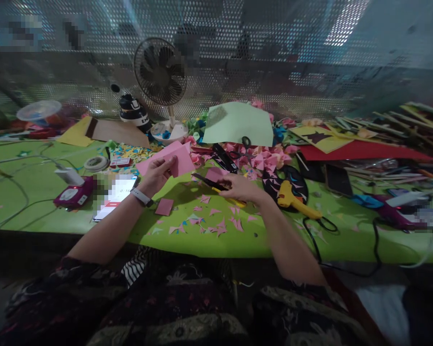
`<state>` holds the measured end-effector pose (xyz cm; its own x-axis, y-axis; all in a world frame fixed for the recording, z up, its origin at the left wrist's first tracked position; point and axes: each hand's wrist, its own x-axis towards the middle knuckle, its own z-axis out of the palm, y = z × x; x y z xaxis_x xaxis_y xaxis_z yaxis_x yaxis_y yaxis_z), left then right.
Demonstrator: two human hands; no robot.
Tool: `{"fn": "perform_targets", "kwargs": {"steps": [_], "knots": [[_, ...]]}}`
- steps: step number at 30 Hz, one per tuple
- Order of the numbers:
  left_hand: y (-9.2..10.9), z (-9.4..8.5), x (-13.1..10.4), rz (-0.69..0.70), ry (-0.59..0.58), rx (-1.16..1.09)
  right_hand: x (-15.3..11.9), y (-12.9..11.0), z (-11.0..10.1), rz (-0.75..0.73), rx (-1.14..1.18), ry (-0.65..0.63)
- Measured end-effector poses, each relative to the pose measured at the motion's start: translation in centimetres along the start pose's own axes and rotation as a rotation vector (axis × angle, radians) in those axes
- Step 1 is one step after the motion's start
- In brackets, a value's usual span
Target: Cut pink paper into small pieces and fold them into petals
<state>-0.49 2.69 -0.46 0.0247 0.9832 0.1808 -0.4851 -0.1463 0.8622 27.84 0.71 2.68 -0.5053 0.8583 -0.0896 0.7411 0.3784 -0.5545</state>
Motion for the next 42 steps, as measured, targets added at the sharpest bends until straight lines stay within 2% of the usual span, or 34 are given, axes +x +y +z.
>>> {"fn": "perform_targets", "kwargs": {"steps": [5, 8, 14, 21, 27, 36, 39, 42], "knots": [[-0.3, -0.5, 0.1, -0.011, -0.027, 0.061, -0.4, -0.1, -0.6, 0.043, -0.062, 0.402], [-0.7, -1.0, 0.1, -0.020, -0.045, 0.102, -0.6, 0.0, -0.6, -0.006, -0.044, 0.488], [-0.8, -1.1, 0.0, -0.006, -0.062, 0.173, -0.4, 0.2, 0.1, -0.151, -0.137, 0.490], [-0.8, -1.1, -0.1, -0.013, -0.069, 0.227, -0.3, 0.1, 0.1, -0.141, -0.145, 0.449], [-0.9, -1.3, 0.0, -0.010, -0.065, 0.239, -0.4, 0.2, -0.1, -0.135, -0.146, 0.464], [-0.8, -0.8, -0.3, 0.013, -0.091, 0.282, -0.4, -0.2, 0.4, -0.165, -0.239, 0.299], [-0.6, -0.3, -0.5, 0.032, -0.065, 0.284, -0.4, -0.2, 0.4, -0.169, -0.230, 0.257], [-0.5, -0.1, -0.6, -0.004, -0.017, 0.256, -0.3, 0.0, 0.5, -0.181, -0.214, 0.250]]}}
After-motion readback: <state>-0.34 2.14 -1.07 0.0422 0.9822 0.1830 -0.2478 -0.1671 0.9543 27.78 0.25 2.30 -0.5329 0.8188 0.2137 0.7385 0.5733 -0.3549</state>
